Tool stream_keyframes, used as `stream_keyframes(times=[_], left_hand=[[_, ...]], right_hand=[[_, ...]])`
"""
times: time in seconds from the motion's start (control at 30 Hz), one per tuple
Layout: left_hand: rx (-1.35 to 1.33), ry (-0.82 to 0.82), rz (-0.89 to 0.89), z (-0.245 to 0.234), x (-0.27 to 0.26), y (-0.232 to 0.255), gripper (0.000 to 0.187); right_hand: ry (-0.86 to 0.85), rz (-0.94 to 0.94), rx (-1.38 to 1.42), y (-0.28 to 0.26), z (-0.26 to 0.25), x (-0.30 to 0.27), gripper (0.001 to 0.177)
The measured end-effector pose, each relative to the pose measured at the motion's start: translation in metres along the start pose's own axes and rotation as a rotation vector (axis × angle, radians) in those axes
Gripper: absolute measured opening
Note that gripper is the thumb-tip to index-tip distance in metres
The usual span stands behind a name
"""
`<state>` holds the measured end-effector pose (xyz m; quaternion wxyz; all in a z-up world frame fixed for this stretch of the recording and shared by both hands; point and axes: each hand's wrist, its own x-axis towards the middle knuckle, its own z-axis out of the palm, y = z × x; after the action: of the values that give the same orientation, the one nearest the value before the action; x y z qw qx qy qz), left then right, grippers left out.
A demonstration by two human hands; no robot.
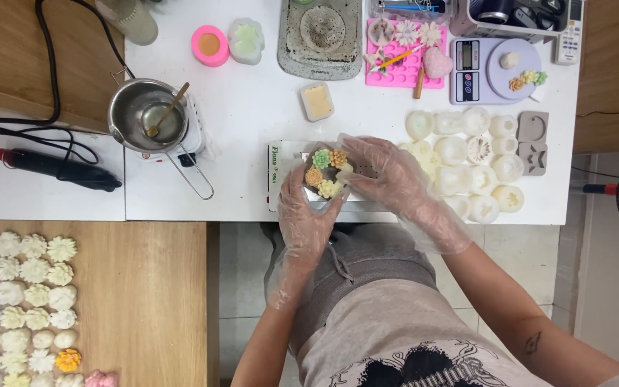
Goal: Decorating a handmade candle by placing small wax flowers and pouring wax.
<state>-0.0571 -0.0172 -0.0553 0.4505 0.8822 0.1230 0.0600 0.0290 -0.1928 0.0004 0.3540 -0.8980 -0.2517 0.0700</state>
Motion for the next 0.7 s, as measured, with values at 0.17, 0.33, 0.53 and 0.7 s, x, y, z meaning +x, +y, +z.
stream_keyframes(times=[0.17,0.33,0.53,0.7], left_hand=[[0.002,0.034,0.005,0.006,-0.002,-0.001,0.092],[0.028,0.060,0.039,0.010,-0.003,-0.008,0.092],[0.044,-0.045,0.037,-0.008,0.009,-0.009,0.088],[0.011,-0.177,0.147,-0.025,0.027,-0.021,0.083]], right_hand=[[0.038,0.010,0.080,-0.014,-0.002,0.011,0.064],[-0.035,0.147,0.129,-0.022,-0.006,0.017,0.070],[-0.011,0.312,0.431,-0.016,-0.003,0.007,0.060],[0.069,0.401,0.592,0.001,0.005,-0.004,0.052]])
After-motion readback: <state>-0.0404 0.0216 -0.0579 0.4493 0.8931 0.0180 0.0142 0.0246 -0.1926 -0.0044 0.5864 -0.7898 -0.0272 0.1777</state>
